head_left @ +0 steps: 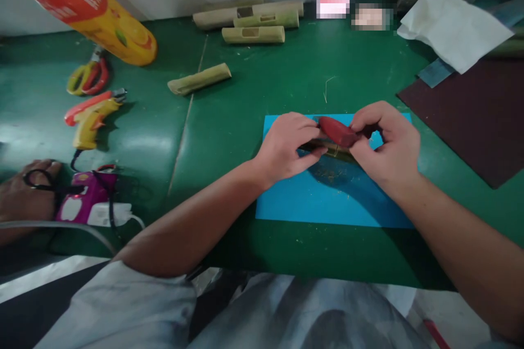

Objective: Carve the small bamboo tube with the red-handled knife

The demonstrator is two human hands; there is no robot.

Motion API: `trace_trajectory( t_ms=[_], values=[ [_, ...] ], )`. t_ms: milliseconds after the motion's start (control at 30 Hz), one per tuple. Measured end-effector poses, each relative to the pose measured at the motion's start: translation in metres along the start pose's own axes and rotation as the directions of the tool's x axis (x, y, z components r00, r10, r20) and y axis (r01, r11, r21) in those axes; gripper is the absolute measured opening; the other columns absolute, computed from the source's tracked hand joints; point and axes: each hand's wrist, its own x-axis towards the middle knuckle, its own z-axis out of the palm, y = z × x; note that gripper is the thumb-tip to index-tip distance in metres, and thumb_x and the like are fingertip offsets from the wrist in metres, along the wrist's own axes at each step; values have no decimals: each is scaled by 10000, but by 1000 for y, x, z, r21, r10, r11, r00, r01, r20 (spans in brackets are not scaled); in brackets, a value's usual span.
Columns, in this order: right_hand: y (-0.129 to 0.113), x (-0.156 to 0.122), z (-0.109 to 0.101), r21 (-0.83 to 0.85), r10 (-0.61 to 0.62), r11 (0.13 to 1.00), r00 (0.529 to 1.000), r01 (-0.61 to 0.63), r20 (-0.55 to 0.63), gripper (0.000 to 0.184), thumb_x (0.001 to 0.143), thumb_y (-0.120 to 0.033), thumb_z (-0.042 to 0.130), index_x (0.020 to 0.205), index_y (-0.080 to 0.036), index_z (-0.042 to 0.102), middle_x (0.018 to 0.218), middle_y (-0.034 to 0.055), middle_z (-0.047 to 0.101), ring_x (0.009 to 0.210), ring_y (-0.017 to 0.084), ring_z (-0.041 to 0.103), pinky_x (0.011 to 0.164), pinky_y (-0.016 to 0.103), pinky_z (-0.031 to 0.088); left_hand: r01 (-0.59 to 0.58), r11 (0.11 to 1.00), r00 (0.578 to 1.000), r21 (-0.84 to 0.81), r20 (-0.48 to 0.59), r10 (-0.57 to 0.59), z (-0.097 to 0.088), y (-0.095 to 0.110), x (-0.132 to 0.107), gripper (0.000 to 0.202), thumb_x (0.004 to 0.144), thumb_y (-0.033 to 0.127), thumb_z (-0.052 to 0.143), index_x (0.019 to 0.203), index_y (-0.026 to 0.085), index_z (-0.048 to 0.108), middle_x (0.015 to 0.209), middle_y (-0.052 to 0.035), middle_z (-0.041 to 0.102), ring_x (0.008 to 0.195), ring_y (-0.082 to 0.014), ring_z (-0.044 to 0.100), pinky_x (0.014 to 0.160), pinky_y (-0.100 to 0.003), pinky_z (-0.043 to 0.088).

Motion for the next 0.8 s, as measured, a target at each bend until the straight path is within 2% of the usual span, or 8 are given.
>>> trace_trajectory(
  t_ms=[100, 200, 300, 433, 533, 633, 800],
  values=[
    [-1, -4, 2, -25, -18, 1000, 999, 19, 47, 238, 788, -99, 601, 922, -295, 617, 900, 8, 740, 749, 201, 682, 664, 381, 554, 25, 1000, 996, 5, -85, -25, -1, 5, -2, 30, 965, 222, 748, 954, 205, 725, 876, -23, 821, 819, -173, 743, 794, -342, 531],
    [-2, -7, 4, -30, 26, 999, 996, -23, 87, 319, 797, -112, 588, 1043, -299, 669, 945, 6, 785, 747, 198, 714, 687, 373, 583, 56, 998, 995, 23, -83, -54, -2, 8, -5, 89, 921, 205, 762, 894, 206, 678, 844, -12, 793, 767, -157, 700, 765, -328, 514],
    [-1, -8, 4, -29, 40, 999, 990, -37, 136, 367, 822, -123, 587, 1120, -303, 703, 971, 9, 812, 779, 207, 745, 721, 376, 608, 95, 993, 993, 64, -78, -90, -3, 11, -4, 140, 914, 228, 781, 1022, 210, 694, 874, -12, 784, 781, -163, 690, 754, -323, 503],
    [1, -7, 3, -10, -16, 1000, 988, 17, 154, 323, 863, -118, 594, 1088, -300, 736, 991, 16, 829, 839, 217, 770, 765, 388, 630, -22, 984, 999, 177, -33, 29, -2, 9, -3, 259, 1006, 268, 706, 1261, 222, 705, 872, -14, 779, 781, -176, 703, 760, -340, 494],
    [1, -8, 1, 8, -54, 999, 985, 54, 161, 319, 874, -125, 610, 1114, -295, 735, 1043, 32, 828, 894, 227, 775, 753, 386, 636, -82, 971, 991, 226, -85, 104, -1, 6, -3, 276, 1038, 246, 673, 1312, 229, 703, 839, -3, 772, 747, -166, 705, 718, -336, 471],
    [1, -9, 0, 40, -104, 994, 976, 98, 190, 393, 848, -148, 637, 1207, -290, 708, 1148, 49, 815, 929, 230, 766, 743, 384, 641, -112, 964, 978, 242, -143, 149, -1, 4, -3, 327, 1037, 199, 653, 1358, 239, 698, 836, 9, 786, 723, -157, 709, 709, -336, 485],
    [0, -10, 4, 87, -161, 985, 971, 147, 176, 482, 848, -178, 728, 1313, -290, 664, 1275, 73, 786, 1102, 251, 765, 762, 363, 661, -178, 918, 957, 354, -156, 246, -6, 8, -1, 312, 1042, 195, 646, 1346, 228, 707, 879, 9, 807, 734, -160, 714, 733, -340, 548]
  ],
)
